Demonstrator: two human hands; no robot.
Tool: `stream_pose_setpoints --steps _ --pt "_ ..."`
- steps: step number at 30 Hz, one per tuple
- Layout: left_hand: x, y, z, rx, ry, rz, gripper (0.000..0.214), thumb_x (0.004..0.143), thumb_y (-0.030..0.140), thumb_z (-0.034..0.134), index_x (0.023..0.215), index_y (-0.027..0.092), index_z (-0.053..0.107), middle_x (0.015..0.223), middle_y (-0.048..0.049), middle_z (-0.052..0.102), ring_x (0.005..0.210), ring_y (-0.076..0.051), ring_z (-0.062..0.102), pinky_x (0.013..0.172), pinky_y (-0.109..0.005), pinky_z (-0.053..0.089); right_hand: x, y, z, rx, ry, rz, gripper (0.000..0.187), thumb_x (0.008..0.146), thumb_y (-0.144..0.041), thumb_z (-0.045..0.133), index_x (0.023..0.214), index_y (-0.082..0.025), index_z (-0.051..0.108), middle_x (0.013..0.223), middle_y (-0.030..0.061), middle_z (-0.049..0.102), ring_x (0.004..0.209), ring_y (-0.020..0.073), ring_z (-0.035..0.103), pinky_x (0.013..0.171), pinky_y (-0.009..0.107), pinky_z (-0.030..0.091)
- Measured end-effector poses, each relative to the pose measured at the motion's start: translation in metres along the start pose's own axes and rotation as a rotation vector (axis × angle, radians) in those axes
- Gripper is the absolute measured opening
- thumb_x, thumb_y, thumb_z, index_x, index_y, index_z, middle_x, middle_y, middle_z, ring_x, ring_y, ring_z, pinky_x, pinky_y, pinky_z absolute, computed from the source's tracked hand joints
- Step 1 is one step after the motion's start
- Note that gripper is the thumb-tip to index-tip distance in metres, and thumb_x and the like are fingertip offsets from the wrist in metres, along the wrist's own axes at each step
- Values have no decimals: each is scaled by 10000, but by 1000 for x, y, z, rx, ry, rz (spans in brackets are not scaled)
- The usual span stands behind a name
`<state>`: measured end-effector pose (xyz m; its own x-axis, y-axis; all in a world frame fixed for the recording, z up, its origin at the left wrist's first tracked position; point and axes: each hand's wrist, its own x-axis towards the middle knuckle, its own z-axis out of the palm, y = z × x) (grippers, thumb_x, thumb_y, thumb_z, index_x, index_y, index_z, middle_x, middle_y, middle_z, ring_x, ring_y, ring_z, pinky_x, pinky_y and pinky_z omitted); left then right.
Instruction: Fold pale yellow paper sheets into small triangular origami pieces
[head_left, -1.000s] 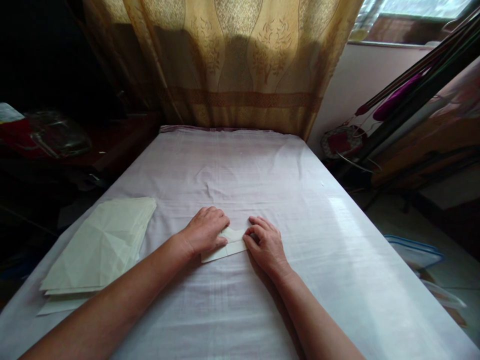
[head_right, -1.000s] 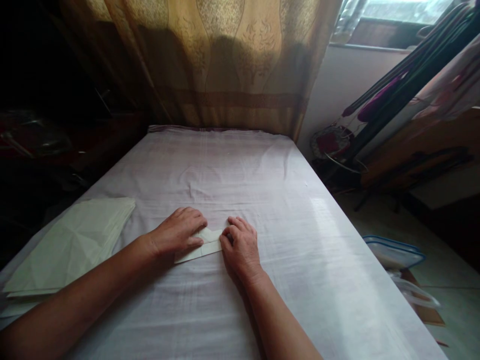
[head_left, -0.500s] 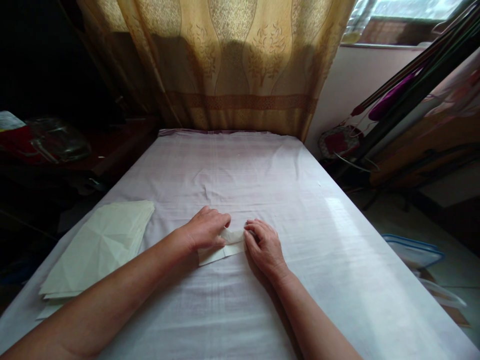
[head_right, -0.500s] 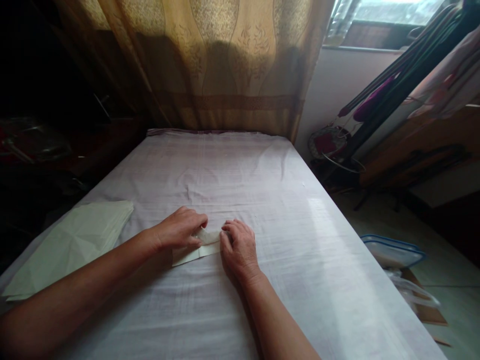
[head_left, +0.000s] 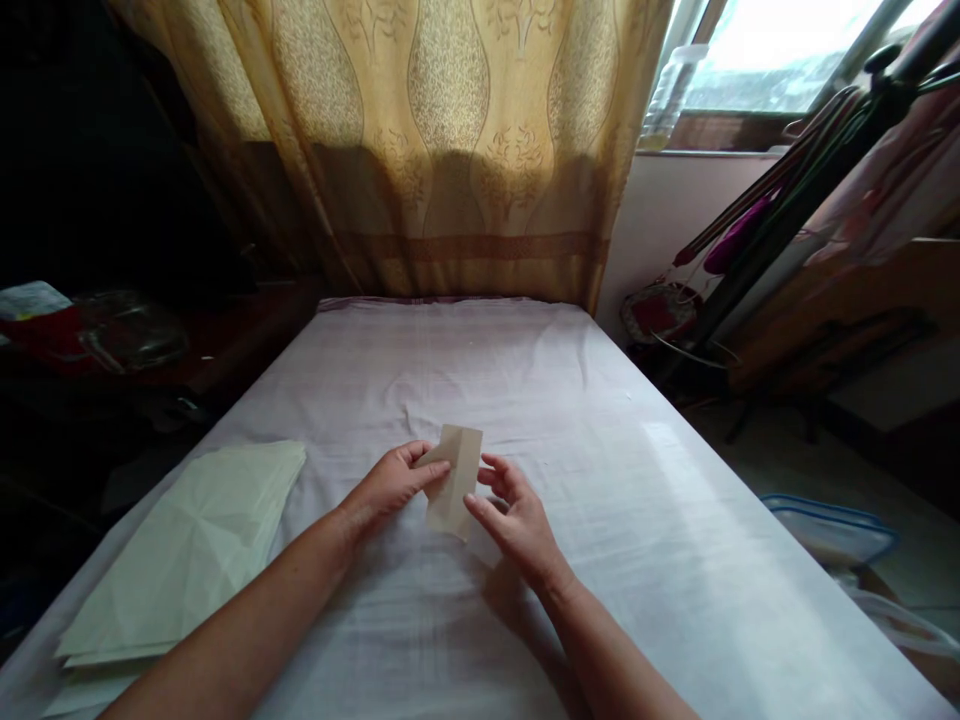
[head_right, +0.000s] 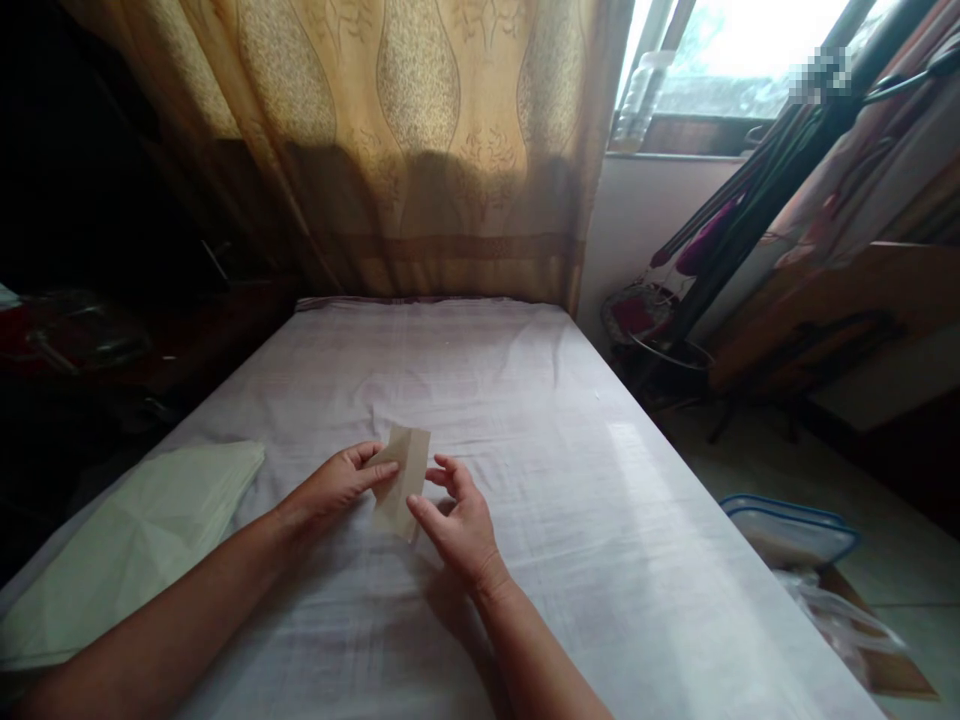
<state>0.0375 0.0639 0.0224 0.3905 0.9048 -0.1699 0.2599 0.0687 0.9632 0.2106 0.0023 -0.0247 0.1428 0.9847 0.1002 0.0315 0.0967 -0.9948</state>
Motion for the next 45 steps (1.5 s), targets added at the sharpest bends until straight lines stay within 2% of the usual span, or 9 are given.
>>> stream_pose_setpoints --steps 5,9,13,17,22,28,34,39,45 --pt "-4 -8 15 -183 70 12 540 696 641 694 919 152 639 843 -72 713 757 -212 663 723 -321 512 5 -15 21 52 -47 -19 317 741 -272 640 1052 -219 608 943 36 751 833 208 712 707 305 565" --pt "-3 -17 11 -182 171 50 539 666 567 765 1019 178 645 1030 -94 701 987 -260 641 874 -367 490 18 -24 11 -418 102 -303 203 790 -186 569 966 -223 663 838 11 736 727 183 663 688 288 499" --pt "-12 -24 -2 229 413 308 564 761 392 742 1271 255 545 1322 -84 589 1228 -273 523 1051 -455 395 33 -36 -5 -938 109 -762 192 888 -107 515 905 -222 669 840 35 725 806 208 619 780 339 415" --pt "-32 -32 -3 779 453 642 451 861 284 659 1293 238 542 1241 -94 621 1174 -265 547 1039 -451 419 30 -32 -4 -1130 -17 -888 175 915 -112 536 829 -223 641 846 36 696 796 204 562 745 339 378" --pt "-56 -43 4 1059 275 694 297 837 147 666 1115 251 666 973 -45 661 912 -225 591 842 -378 481 4 -11 0 -1179 -191 -870 132 902 -182 617 775 -216 609 773 22 653 754 198 535 714 341 379" --pt "-69 -50 5 1103 240 731 190 900 139 602 1037 237 690 866 -23 670 831 -203 580 800 -356 458 -9 -3 -19 -1097 -355 -784 90 916 -171 581 917 -215 659 941 44 708 856 201 588 761 335 433" --pt "-72 -54 1 1021 220 629 190 889 126 593 1010 238 687 891 -20 681 856 -196 594 805 -352 455 -6 3 -40 -944 -344 -650 182 956 -243 533 1033 -245 698 1042 60 710 940 210 620 824 360 480" --pt "-69 -52 -3 958 193 478 65 899 197 613 860 217 660 845 -18 670 832 -197 597 776 -349 446 -3 6 -45 -860 -311 -525 159 938 -291 571 949 -268 728 1057 48 706 974 209 633 875 382 478" --pt "-67 -49 -5 926 210 436 156 907 290 624 776 207 612 795 -15 642 793 -196 578 739 -335 430 1 9 -45 -856 -241 -467 182 932 -282 567 836 -248 718 1044 54 717 971 215 640 887 395 467"
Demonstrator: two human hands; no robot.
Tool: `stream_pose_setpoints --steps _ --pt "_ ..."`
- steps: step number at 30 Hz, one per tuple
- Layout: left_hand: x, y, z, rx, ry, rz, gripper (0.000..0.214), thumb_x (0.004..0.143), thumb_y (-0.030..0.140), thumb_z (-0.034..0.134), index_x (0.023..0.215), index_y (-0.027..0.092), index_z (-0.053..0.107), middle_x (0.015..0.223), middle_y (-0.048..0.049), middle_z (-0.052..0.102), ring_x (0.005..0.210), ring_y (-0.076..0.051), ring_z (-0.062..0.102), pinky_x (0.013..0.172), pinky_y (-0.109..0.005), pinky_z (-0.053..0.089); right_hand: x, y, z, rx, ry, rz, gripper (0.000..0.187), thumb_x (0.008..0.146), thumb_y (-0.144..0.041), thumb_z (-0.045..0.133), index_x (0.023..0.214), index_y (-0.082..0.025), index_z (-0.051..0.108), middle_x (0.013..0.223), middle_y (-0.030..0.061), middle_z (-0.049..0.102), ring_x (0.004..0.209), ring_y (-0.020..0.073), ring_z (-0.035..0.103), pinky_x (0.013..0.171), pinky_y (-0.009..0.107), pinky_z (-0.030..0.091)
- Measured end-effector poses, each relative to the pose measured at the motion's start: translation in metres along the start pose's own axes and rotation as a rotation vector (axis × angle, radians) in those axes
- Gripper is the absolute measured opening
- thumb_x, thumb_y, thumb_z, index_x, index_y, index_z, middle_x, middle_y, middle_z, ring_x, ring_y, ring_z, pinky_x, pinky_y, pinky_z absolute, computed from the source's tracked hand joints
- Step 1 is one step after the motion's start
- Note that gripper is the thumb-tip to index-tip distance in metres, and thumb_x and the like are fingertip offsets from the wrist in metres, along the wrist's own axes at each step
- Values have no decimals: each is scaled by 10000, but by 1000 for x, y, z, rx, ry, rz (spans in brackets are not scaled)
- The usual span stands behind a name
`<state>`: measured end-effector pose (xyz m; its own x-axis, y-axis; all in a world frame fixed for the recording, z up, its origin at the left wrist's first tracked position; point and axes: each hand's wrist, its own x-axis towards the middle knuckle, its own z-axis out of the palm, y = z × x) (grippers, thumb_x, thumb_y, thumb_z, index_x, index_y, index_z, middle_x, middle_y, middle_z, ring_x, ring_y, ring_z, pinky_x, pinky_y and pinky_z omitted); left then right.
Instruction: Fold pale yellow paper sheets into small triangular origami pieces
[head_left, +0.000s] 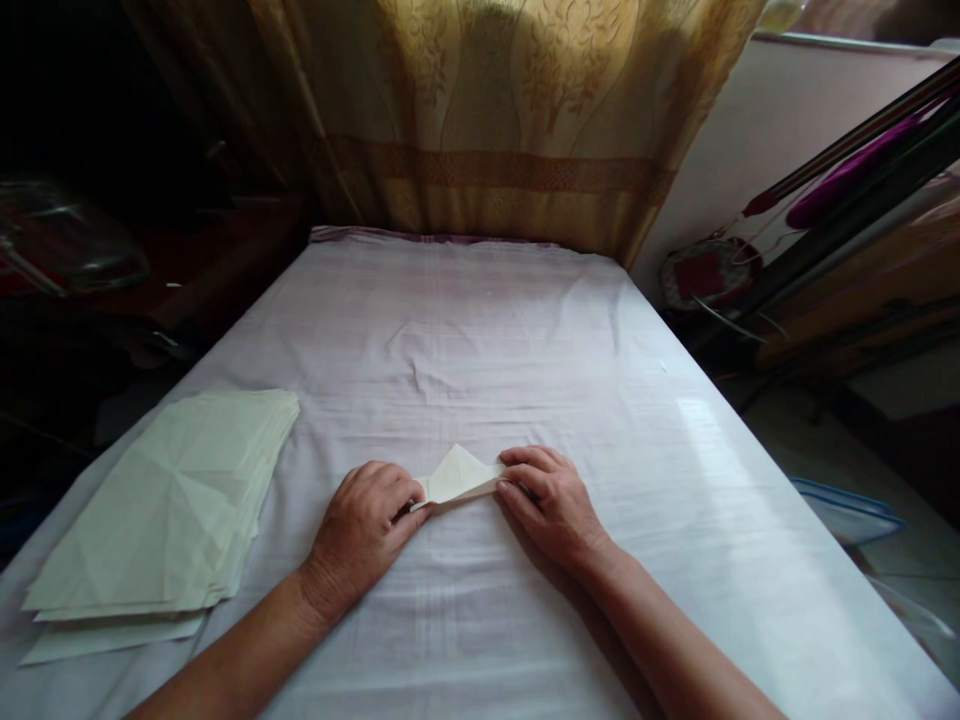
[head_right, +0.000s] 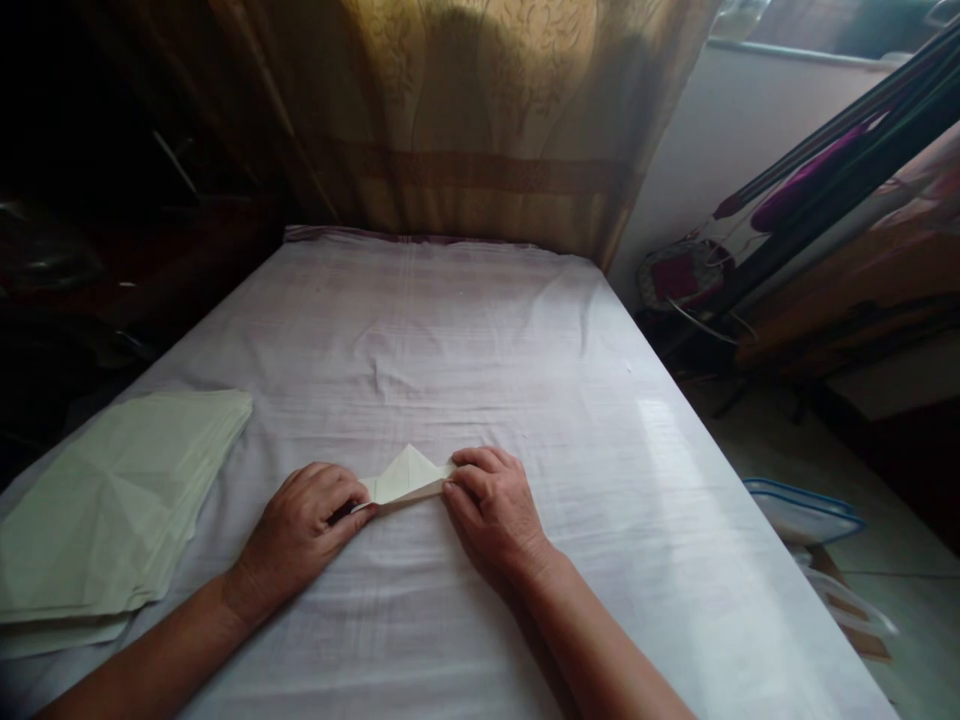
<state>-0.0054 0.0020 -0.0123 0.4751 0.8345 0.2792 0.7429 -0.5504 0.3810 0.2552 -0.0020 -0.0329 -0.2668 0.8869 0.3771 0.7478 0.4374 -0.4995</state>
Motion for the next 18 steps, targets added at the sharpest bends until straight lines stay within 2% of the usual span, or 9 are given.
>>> stream_pose_setpoints --steps 7,11,18 --pt "1 -4 -2 -2 8 14 229 965 320 519 805 208 638 812 -24 646 804 -194 571 774 -346 436 3 -3 1 7 11 51 173 922 -267 579 794 -234 690 1015 46 715 962 209 636 896 387 447" --pt "4 -4 0 38 18 -39 232 944 321 533 763 205 621 826 -34 640 823 -205 568 795 -363 451 5 -4 2 -33 6 51 207 930 -275 558 772 -230 684 985 50 710 919 206 629 867 374 449" --pt "8 -2 1 78 25 -73 187 892 283 606 727 197 603 1012 -67 668 965 -248 586 868 -414 476 6 -5 8 -102 45 74 245 931 -300 570 707 -222 628 956 50 700 892 213 607 853 377 427"
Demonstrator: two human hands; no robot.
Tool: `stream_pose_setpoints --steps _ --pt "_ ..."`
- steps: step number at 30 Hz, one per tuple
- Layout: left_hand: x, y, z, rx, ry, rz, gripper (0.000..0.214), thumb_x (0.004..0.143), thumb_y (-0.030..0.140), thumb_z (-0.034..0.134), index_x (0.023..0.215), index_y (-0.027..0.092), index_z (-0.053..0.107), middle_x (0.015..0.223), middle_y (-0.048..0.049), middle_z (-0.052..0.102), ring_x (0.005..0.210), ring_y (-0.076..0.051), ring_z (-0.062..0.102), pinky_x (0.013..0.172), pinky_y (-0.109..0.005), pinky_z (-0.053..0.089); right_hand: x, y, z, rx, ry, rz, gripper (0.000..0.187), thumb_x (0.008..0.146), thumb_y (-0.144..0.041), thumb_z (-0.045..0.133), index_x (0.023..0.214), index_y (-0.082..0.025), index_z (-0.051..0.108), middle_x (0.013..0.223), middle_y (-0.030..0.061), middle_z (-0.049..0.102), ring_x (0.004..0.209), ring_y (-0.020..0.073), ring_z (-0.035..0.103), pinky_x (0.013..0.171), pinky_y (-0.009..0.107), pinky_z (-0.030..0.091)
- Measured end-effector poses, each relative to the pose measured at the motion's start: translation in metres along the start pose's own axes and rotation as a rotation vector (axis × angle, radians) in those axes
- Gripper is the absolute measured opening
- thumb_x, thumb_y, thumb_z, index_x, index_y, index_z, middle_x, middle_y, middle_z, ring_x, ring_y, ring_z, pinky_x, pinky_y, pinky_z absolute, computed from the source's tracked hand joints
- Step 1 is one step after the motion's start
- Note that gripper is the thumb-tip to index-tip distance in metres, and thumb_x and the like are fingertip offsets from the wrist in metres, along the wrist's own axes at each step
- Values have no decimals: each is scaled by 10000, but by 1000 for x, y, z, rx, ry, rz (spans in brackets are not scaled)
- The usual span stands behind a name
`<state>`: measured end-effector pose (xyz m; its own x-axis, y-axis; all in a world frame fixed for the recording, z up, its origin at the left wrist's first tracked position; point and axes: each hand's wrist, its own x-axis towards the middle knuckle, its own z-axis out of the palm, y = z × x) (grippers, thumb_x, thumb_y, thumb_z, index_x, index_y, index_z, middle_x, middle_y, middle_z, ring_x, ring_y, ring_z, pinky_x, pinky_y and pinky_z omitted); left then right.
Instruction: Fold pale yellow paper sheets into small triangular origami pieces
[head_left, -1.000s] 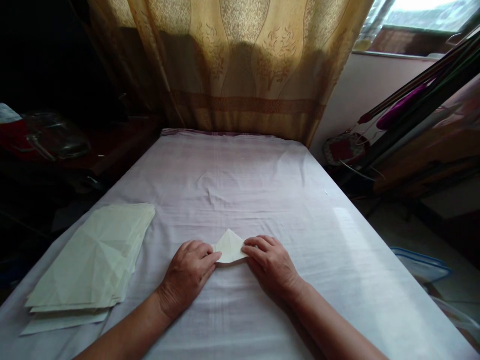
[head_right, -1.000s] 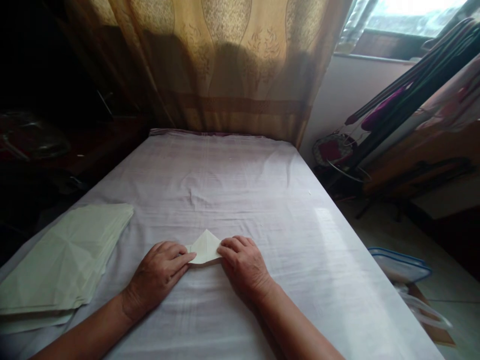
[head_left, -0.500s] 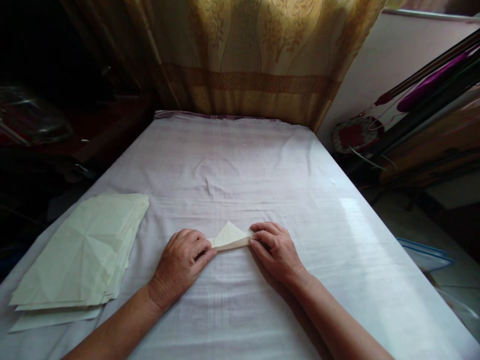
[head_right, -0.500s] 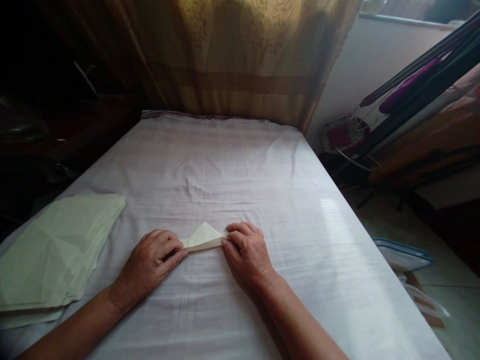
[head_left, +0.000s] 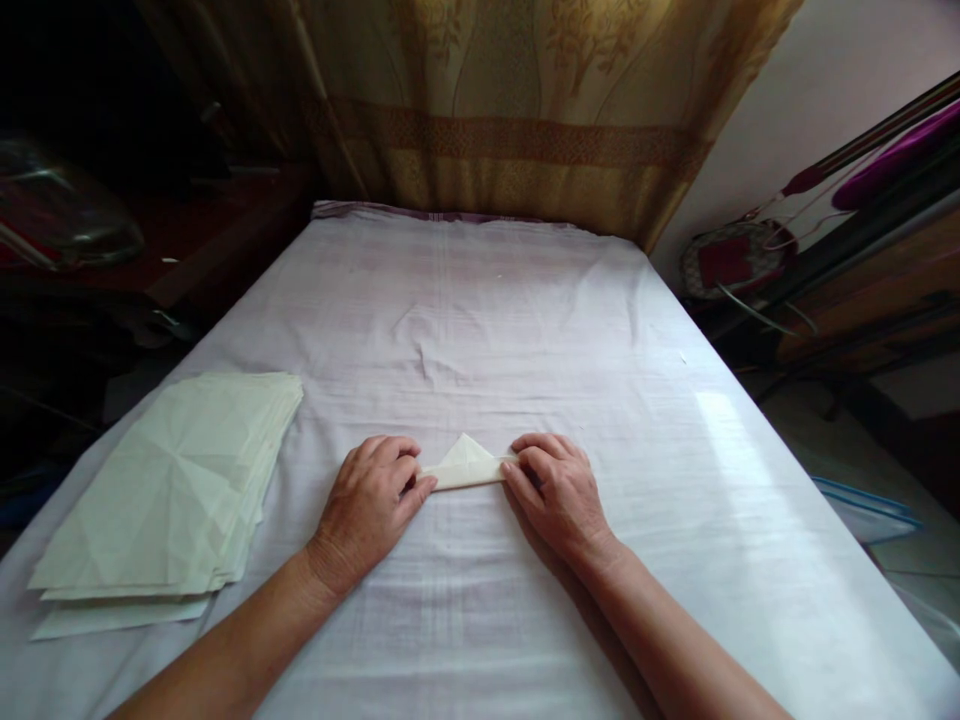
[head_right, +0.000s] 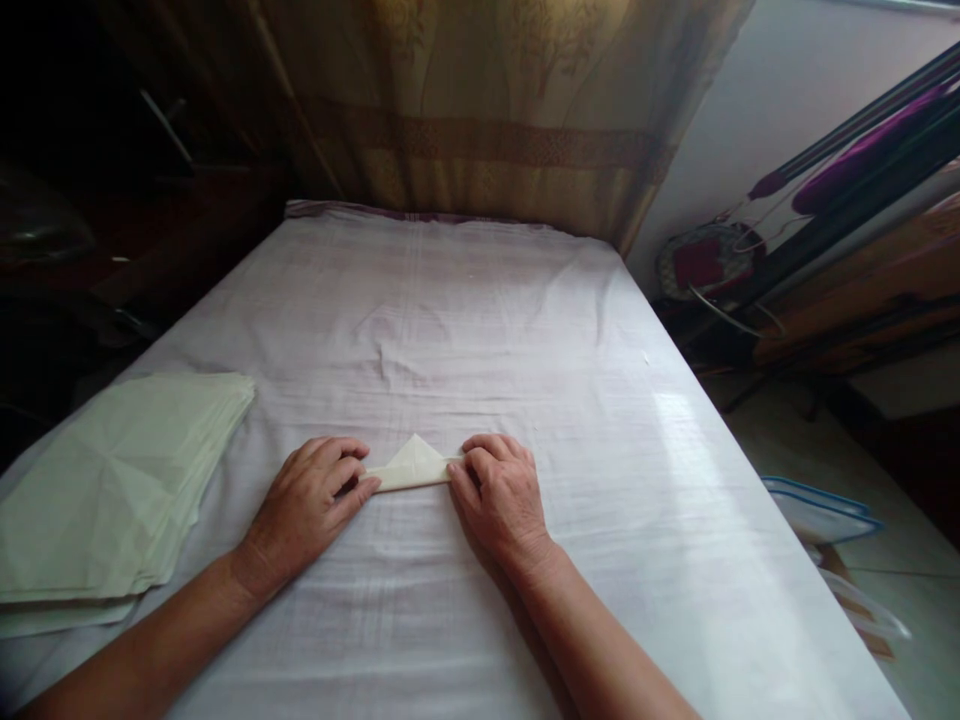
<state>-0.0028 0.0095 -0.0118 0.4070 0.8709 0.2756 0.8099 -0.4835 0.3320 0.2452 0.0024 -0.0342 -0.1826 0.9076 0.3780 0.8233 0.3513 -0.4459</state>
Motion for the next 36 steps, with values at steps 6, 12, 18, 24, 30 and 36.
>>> stream_pose_setpoints --steps 6,12,18,24,30,36 --pt "1 1 0 1 -11 -15 197 881 257 623 700 190 580 1068 -79 670 1015 -265 590 879 -430 478 -1 -2 2 -42 11 25 251 924 -309 584 690 -223 608 952 48 693 900 219 594 850 381 412" --pt "2 1 -1 1 -18 -36 200 869 250 636 689 193 572 1079 -79 670 1027 -270 587 880 -430 471 -1 -4 2 -47 13 44 262 924 -314 587 679 -222 596 953 46 691 901 220 593 839 379 403" --pt "2 -1 2 5 -15 -30 191 890 252 605 710 193 583 1082 -81 666 1030 -271 582 880 -429 463 -1 -5 2 -46 25 48 255 924 -311 579 686 -223 601 948 46 686 893 212 590 832 368 401" --pt "2 -1 2 27 -17 -29 209 883 266 611 689 198 573 1071 -72 670 1019 -268 588 863 -417 462 -1 -6 2 -34 19 63 232 903 -293 620 686 -215 587 947 32 682 892 209 581 832 369 390" --pt "3 -1 2 34 -24 -27 208 877 259 627 685 198 573 1075 -70 669 1020 -268 586 860 -416 460 -1 -7 1 -25 19 69 218 897 -279 631 695 -214 583 950 31 680 903 213 580 836 373 388" --pt "4 -1 2 30 -12 -15 224 862 244 649 665 197 553 1053 -68 672 1007 -263 588 849 -411 460 -1 -7 1 -30 20 67 227 902 -288 623 690 -217 581 954 33 681 904 211 580 838 372 388"
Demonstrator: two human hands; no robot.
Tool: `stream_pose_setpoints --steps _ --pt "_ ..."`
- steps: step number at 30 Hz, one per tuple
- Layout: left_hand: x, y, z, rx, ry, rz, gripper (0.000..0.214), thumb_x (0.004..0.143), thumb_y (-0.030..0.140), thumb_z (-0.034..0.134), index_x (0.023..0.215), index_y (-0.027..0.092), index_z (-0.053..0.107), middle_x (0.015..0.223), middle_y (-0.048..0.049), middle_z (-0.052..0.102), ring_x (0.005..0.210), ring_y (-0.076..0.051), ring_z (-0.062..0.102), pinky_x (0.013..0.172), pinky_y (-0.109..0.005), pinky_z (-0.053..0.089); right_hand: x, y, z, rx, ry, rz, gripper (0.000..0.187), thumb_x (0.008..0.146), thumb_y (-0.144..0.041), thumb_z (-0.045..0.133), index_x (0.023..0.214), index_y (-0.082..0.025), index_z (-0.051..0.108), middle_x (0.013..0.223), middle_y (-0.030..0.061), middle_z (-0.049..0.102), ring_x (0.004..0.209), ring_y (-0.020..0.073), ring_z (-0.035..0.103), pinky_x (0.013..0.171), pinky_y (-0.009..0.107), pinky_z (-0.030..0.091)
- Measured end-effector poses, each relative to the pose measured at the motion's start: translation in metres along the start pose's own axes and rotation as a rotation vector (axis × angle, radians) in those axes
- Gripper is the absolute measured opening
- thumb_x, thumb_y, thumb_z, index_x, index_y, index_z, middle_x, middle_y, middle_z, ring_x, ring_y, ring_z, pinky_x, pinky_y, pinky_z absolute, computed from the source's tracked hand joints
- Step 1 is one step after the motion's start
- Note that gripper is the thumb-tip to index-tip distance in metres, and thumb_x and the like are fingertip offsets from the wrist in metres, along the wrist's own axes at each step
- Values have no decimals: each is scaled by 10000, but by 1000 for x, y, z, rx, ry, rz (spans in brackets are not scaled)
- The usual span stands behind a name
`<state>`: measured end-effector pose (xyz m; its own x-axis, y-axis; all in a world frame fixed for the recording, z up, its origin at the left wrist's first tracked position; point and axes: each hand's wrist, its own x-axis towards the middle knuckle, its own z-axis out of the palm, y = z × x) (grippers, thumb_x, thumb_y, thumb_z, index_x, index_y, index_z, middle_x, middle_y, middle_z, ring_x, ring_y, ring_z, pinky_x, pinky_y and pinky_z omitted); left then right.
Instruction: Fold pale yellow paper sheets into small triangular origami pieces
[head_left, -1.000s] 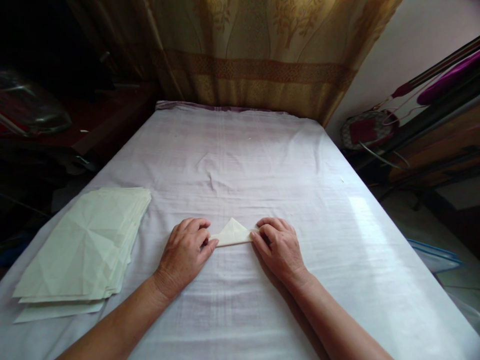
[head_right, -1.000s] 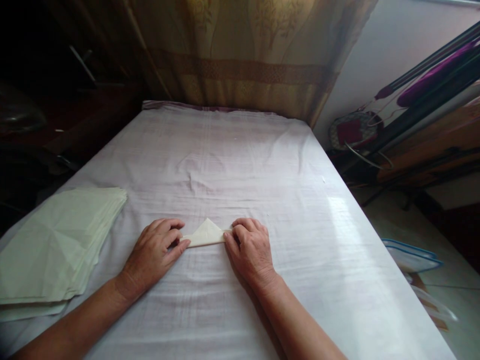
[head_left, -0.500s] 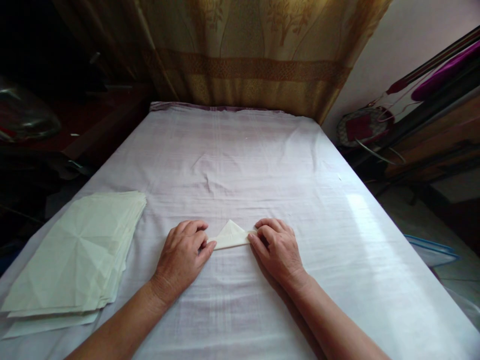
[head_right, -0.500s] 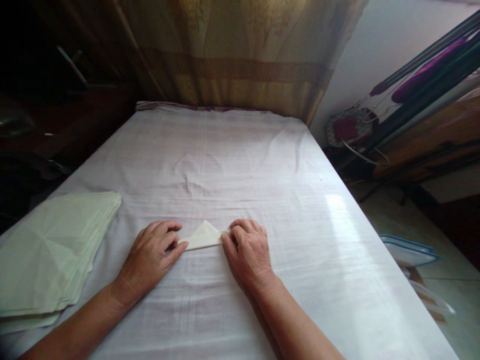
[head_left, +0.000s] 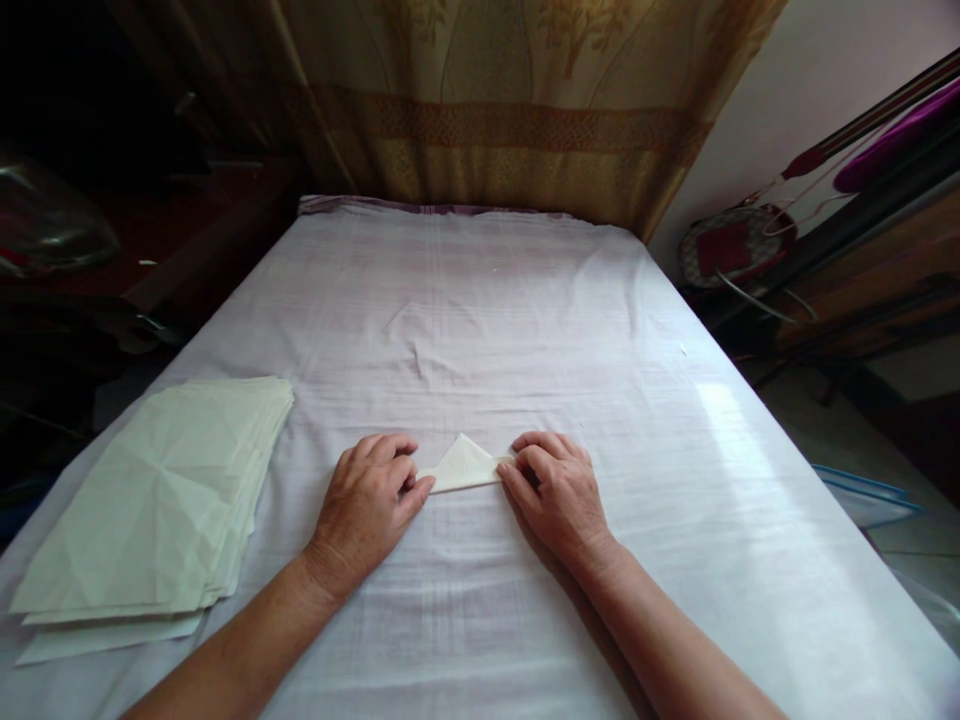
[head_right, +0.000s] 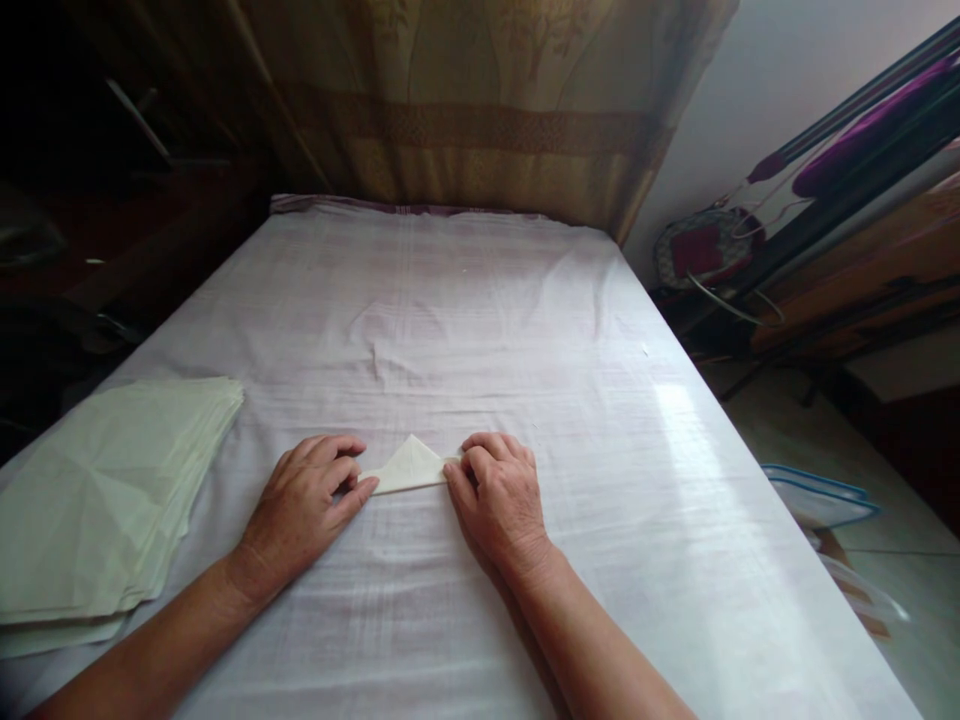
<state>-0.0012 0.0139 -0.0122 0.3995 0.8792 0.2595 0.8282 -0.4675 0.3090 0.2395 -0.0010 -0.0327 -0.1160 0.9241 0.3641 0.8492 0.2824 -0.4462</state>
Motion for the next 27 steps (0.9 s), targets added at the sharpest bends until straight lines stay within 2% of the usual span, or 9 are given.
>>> stream_pose_setpoints --steps 27 --pt "1 0 -4 -33 -42 -20 204 845 249 677 672 198 582 1067 -60 666 1023 -266 582 868 -422 462 -1 2 2 -10 11 -11 241 911 -302 609 685 -220 584 958 38 689 906 213 587 842 373 389"
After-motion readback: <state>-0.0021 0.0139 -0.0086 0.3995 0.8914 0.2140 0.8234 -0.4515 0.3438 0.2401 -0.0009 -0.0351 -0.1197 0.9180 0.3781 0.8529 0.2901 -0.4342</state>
